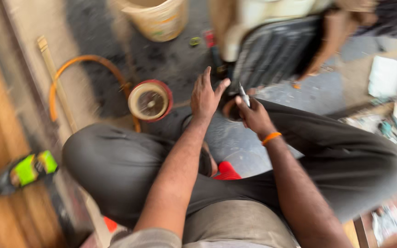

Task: The person sits on the floor repairing a knapsack sprayer. They use a T-handle wrench to loosen a bolt on the pump housing, remove a small part, then use a screwdriver to work on the finned black component, and finally lift and reposition the sprayer tank.

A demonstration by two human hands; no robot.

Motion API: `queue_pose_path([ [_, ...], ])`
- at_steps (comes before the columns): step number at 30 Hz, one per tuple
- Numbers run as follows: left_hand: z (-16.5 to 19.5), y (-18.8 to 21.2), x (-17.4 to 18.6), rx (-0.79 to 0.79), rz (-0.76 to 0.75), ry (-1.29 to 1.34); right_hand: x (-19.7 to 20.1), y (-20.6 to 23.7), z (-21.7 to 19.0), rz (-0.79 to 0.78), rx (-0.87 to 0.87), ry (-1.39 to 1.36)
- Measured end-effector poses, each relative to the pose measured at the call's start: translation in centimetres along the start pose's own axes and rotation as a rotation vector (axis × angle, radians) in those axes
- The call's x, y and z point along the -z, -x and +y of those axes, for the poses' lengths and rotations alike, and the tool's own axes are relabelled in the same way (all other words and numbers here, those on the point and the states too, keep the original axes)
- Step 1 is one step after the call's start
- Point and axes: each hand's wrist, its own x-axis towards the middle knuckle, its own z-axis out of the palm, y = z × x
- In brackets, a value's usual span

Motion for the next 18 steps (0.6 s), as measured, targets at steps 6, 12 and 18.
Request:
queue_pose_path([
  [6,-9.6,-1.6,4.8,0.561,0.311,-0.291,-4.0,-2.3,4.6,-0.184,0.089,0.555],
  [12,-16.3,-2.2,8.6,0.733,0.391,-0.267,-6.8,-3.9,8.9,-0.202,0.252,0.965],
  [18,-18.6,-3.0,6.9,0.787,0.194,-0.443,-6.5,-4.8,9.4,-0.25,0.091,1.133],
])
